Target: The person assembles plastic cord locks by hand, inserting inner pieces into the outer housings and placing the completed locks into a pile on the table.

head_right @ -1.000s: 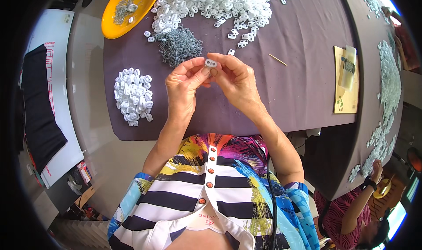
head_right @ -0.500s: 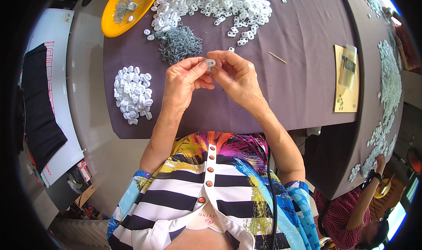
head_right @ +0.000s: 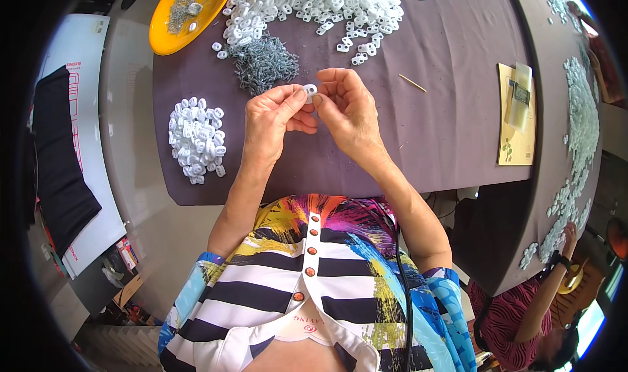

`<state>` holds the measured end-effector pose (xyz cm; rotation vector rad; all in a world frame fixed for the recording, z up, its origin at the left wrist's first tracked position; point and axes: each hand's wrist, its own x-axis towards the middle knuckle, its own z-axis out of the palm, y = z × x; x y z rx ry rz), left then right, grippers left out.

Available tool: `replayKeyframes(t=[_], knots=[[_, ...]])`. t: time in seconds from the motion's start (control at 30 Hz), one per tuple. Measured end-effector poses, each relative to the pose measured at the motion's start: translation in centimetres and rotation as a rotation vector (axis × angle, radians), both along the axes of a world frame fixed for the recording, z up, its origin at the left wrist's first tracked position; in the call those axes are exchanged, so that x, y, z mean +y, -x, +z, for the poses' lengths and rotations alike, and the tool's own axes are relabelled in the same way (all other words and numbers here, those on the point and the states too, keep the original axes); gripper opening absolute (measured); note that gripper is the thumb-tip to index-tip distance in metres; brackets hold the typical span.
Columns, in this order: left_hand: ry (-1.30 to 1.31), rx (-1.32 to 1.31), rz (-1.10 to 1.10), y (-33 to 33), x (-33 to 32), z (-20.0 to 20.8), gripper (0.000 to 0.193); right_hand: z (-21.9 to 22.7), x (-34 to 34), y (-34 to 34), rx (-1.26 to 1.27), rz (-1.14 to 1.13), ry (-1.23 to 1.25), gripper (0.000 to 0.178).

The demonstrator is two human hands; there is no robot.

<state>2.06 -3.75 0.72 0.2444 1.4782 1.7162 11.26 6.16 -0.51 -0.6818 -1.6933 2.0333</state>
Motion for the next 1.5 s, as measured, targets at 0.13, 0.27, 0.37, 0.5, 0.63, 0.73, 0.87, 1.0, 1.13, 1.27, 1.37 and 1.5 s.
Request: replayKeyframes(t=[0.13, 0.27, 0.37, 0.5, 0.63, 0.73, 0.87, 1.0, 1.13, 1.27, 1.37, 1.5], knots=[[-0.051, 0.039, 0.046, -0.2, 0.3, -0.1, 0.018, 0.4, -0.2, 0.2, 0.028, 0.003, 0.078, 0.024], [-0.042, 0.061, 0.077, -0.2, 0.4, -0.3, 0.017, -0.3, 0.0, 0.3, 0.131, 0.068, 0.024, 0.029], [-0.050, 0.044, 0.085, 0.1, 0.3, -0.4, 0.016, 0.2, 0.1, 0.2, 0.133, 0.119, 0.002, 0.035], [0.023, -0.005, 0.054, 0.1, 0.2, 0.0, 0.017, -0.1, 1.1, 0.4, 0.025, 0.263, -0.085, 0.037], [0.068, -0.015, 0.085, 0.3, 0.2, 0.4, 0.019, 0.6, 1.1, 0.8, -0.005, 0.213, -0.340, 0.033], [0.070, -0.020, 0.077, 0.5, 0.0, 0.7, 0.020, 0.5, 1.0, 1.0, 0.045, 0.189, -0.424, 0.031], [0.092, -0.025, 0.051, 0.9, -0.2, 1.0, 0.020, -0.3, 1.3, 1.4, 0.126, 0.201, -0.513, 0.030], [0.071, -0.002, 0.050, 0.8, -0.2, 0.7, 0.019, -0.7, 1.2, 1.4, 0.155, 0.175, -0.482, 0.029], [-0.022, -0.056, 0.045, 1.0, -0.1, 0.4, 0.017, -1.1, 1.1, 1.2, 0.182, 0.163, -0.418, 0.028], [-0.016, -0.061, 0.015, 1.0, 0.2, 0.6, 0.018, -1.3, 1.3, 1.1, 0.191, 0.152, -0.410, 0.029], [-0.002, -0.050, 0.017, 0.9, 0.2, 0.6, 0.018, -1.3, 1.2, 1.0, 0.173, 0.142, -0.418, 0.029], [-0.013, -0.058, 0.061, 0.4, 0.3, 0.4, 0.018, -1.5, 1.2, 1.0, 0.201, 0.134, -0.395, 0.028]])
